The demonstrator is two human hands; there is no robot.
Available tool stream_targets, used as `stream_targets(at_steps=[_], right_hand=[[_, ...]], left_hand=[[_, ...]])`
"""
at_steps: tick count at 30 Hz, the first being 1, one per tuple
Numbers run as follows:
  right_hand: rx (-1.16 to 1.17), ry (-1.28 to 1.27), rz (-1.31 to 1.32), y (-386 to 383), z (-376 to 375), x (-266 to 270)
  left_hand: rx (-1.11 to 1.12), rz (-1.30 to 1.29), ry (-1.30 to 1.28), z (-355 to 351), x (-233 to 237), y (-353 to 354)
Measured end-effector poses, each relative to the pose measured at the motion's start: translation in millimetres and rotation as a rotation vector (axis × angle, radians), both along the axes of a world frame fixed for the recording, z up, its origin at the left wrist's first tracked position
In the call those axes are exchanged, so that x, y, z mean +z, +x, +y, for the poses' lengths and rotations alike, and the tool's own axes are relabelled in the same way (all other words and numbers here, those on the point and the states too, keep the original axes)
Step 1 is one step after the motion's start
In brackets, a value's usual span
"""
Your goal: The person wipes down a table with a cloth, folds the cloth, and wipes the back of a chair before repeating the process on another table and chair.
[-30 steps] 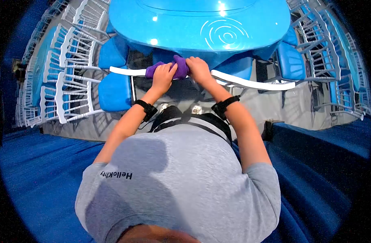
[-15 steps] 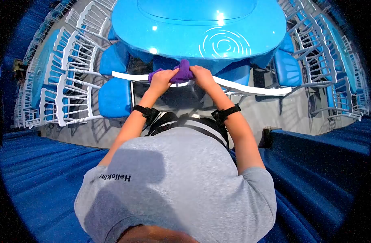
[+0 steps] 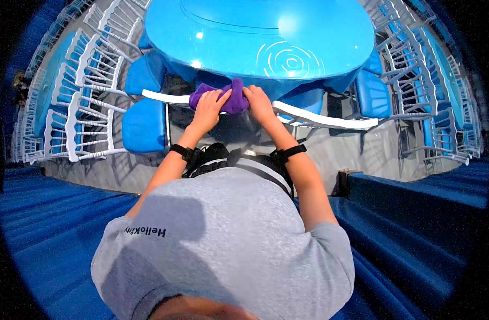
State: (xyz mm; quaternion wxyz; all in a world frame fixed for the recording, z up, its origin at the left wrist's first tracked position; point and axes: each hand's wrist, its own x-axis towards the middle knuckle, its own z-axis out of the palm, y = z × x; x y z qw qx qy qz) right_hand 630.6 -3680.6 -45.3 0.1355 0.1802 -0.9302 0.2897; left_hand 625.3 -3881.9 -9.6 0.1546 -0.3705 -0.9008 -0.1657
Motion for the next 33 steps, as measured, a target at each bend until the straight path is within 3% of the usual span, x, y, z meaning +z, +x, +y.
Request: stream_targets(at_steps=[2,4,7,10,15,17,22,27,30,33], right_hand=[[0.012,0.075,0.040,1.7,0.9,4.5],[0.036,0.152,0.076,5.2,-4.8,13.4],[0.101,0.278,0.033,10.4,-18.5,33.4],[0.217,0.214,0.011,2.3,-45.1,40.6],[0.235,0.296,0.111,-17.2,-110.0,34.8],[0.153,0.311,0.014,-23.7,-126.7,27.8],[0.268,0.238,-0.038,-37.1,-126.0,33.6],[0.423,0.161,0.023,-45.7,-137.8,30.3],[0.500,0.212,0.070,-58.9,-157.4,18.1],[0.440,0.254,-0.175,-70.5,-172.0,41.4]], left_hand=[[-0.012,0.026,-0.095,-14.7,4.4,-1.0],[0.047,-0.143,-0.149,-29.4,29.5,8.2],[0.097,-0.052,-0.142,-55.6,21.7,3.9],[0.234,-0.106,-0.047,-74.4,20.3,-3.5],[0.199,-0.112,0.017,-109.2,0.9,-18.9],[0.214,-0.054,-0.022,-123.6,-3.6,-21.4],[0.187,0.003,-0.122,-149.3,-8.1,-42.0],[0.197,0.042,-0.036,-151.4,0.1,-37.8],[0.141,-0.101,0.146,-155.4,-11.6,-42.7],[0.142,-0.326,0.407,-162.0,4.5,-49.7]])
